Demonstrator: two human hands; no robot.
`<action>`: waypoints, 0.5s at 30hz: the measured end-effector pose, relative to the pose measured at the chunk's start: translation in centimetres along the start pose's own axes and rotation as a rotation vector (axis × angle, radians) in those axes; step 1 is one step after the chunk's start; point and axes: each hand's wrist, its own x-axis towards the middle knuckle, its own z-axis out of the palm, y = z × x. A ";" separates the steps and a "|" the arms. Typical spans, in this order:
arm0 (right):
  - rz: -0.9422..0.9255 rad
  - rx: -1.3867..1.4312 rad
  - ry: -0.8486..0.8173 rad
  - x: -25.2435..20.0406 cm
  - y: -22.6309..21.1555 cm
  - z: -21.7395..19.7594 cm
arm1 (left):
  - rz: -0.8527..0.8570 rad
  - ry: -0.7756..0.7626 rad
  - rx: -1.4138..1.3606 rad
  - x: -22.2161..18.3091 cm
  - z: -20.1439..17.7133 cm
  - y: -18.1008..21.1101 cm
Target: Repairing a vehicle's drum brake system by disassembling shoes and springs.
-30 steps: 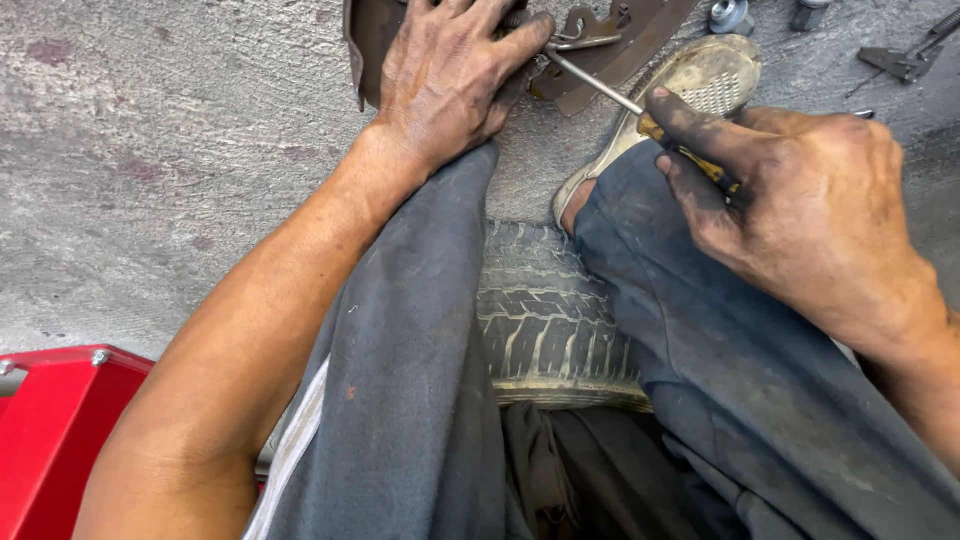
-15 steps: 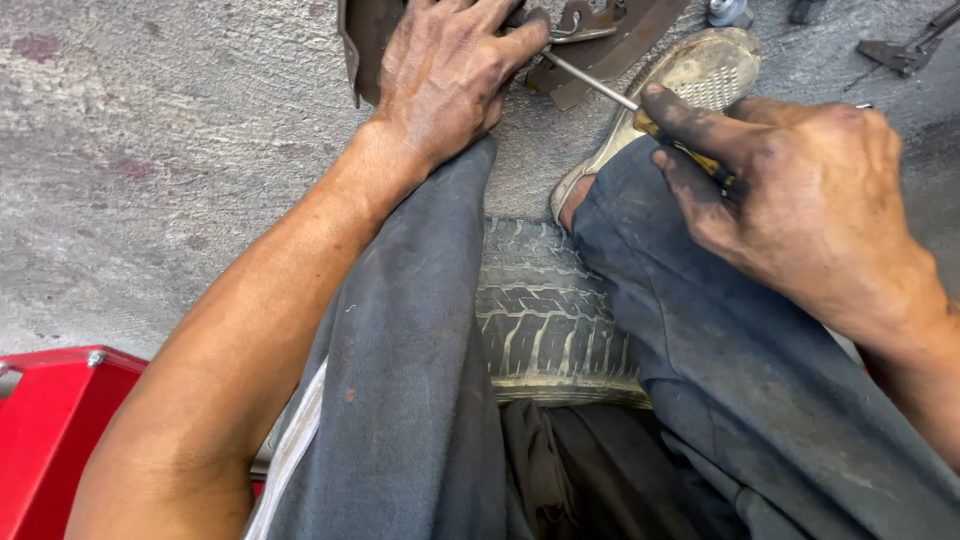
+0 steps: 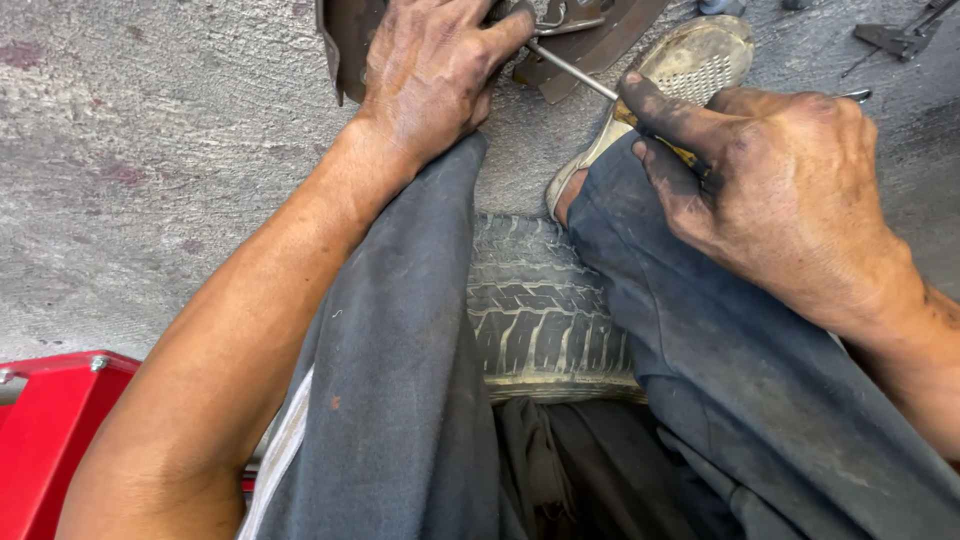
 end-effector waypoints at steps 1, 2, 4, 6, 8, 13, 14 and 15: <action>0.004 0.002 -0.002 0.1 -0.2 -0.1 | 0.003 -0.002 -0.003 0.0 0.0 0.0; 0.007 -0.065 -0.017 0.2 -0.4 -0.2 | 0.011 0.007 0.000 0.1 0.0 0.0; 0.011 -0.130 -0.028 0.4 -0.9 -0.4 | 0.020 0.015 0.006 0.1 -0.2 0.0; 0.014 -0.281 -0.117 0.8 -1.4 -0.8 | 0.025 0.050 -0.019 0.2 -0.4 0.0; 0.027 -0.281 -0.095 0.7 -1.9 -0.4 | 0.028 0.050 -0.026 0.3 -0.5 0.0; 0.078 -0.222 0.037 0.1 -3.7 0.8 | 0.024 0.015 -0.035 0.3 -0.4 -0.2; 0.085 -0.232 0.072 0.0 -4.0 1.1 | 0.022 0.019 -0.035 0.4 -0.3 -0.2; 0.097 -0.243 0.106 -0.1 -4.3 1.3 | 0.022 0.025 -0.037 0.5 -0.3 -0.2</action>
